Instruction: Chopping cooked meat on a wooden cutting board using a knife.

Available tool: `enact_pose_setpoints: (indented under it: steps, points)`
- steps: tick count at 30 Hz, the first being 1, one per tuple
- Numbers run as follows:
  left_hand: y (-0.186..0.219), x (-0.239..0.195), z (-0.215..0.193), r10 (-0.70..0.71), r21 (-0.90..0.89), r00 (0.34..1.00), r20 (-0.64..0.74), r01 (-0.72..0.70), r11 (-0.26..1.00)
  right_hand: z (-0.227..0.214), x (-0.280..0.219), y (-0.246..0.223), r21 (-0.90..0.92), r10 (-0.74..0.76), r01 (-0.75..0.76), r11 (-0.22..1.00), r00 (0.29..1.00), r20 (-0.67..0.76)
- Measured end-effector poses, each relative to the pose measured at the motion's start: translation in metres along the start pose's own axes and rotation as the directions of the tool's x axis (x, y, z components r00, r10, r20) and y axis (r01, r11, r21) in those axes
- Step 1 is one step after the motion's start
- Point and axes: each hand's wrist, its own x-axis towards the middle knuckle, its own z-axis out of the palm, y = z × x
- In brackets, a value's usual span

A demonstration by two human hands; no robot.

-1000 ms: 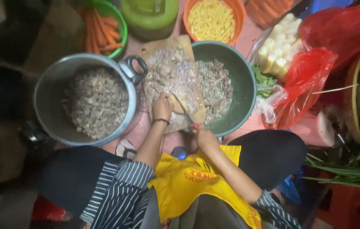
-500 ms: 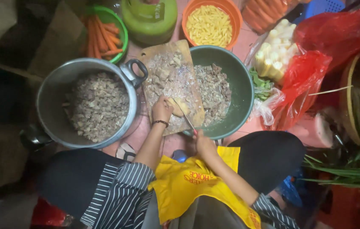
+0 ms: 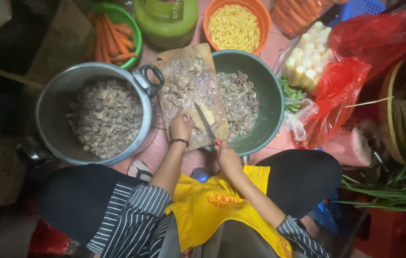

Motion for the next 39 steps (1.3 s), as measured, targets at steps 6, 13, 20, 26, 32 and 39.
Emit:
enact_pose_setpoints:
  steps: [6,13,20,26,32,39]
  points:
    - [0.004,0.001,0.005,0.068,0.016,0.996,-0.056,-0.067,0.998,-0.020,-0.034,-0.006,-0.116,-0.130,0.127,0.985,0.991,-0.022]
    - [0.003,0.003,0.004,0.071,-0.010,0.997,-0.029,-0.072,0.997,0.001,0.009,0.004,-0.032,-0.111,0.113,0.993,0.991,0.069]
    - [-0.001,0.006,0.006,0.047,0.074,0.998,-0.031,-0.044,0.996,0.021,0.051,-0.010,0.144,-0.290,0.303,0.942,0.952,-0.101]
    - [-0.006,0.007,0.011,0.057,0.060,0.998,-0.027,-0.055,0.997,0.000,0.011,0.012,0.019,-0.023,0.021,1.000,0.986,0.163]
    - [-0.009,0.012,0.013,0.072,0.105,0.997,-0.011,-0.070,0.992,0.035,0.064,-0.019,0.084,-0.139,0.139,0.987,0.990,-0.012]
    - [-0.013,0.008,0.016,0.022,0.003,1.000,0.005,-0.022,1.000,0.006,-0.019,0.016,0.019,-0.051,0.050,0.999,0.995,0.081]
